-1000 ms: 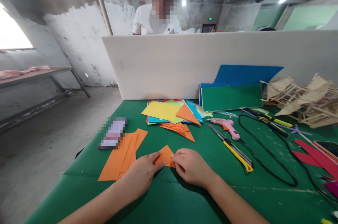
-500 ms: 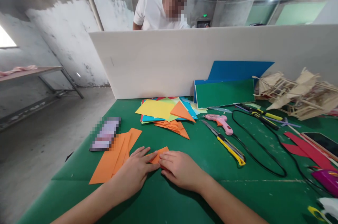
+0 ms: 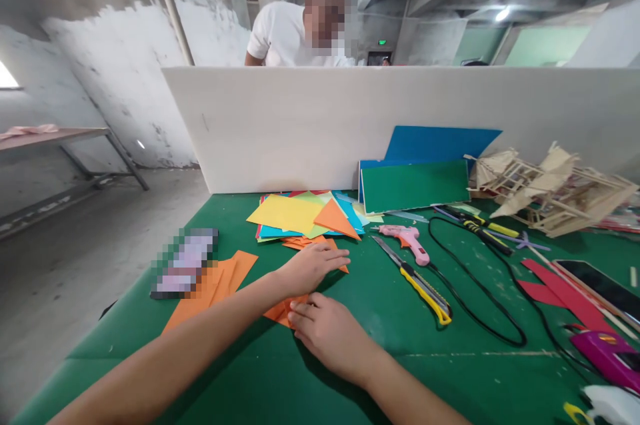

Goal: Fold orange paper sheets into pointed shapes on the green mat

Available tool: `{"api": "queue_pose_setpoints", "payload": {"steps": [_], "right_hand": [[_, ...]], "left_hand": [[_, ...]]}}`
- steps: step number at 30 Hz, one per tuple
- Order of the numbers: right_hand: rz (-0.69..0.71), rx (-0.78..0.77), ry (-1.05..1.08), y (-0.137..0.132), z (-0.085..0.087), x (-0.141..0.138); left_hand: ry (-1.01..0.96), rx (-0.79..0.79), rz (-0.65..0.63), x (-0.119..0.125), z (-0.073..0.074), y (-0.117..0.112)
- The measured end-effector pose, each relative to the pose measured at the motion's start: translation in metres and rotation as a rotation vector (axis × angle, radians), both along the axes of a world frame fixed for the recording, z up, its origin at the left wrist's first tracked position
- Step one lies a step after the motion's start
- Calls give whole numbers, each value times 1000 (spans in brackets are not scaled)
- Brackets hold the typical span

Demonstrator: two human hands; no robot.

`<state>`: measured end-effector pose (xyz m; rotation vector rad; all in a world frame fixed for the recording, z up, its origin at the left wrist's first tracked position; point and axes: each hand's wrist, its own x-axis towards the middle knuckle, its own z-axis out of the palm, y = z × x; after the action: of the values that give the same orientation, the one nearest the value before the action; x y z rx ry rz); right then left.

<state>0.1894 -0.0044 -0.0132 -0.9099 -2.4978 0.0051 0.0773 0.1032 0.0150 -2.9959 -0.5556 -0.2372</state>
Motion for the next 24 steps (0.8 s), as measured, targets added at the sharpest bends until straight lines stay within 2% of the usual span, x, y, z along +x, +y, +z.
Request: {"api": "queue_pose_setpoints", "payload": {"steps": [4,9,12,18,21,24], "right_hand": [[84,32,-73,6,2,9],[89,-50,-37,12,3,19],[15,-46,-19,18,0,25],[-288,-12,41,37,-10,43],[-285,-26,94,46,-13,55],[-281,-77,184,50,-11,68]], "left_hand": [[39,77,-27,13,-11,11],[42,126,-22,13,-11,12],[-20,91,18,12,-6,14],[-189,-71,93,10,8,19],[-214,-129,68,9,5,17],[-225,-169,19,7,-4,12]]}}
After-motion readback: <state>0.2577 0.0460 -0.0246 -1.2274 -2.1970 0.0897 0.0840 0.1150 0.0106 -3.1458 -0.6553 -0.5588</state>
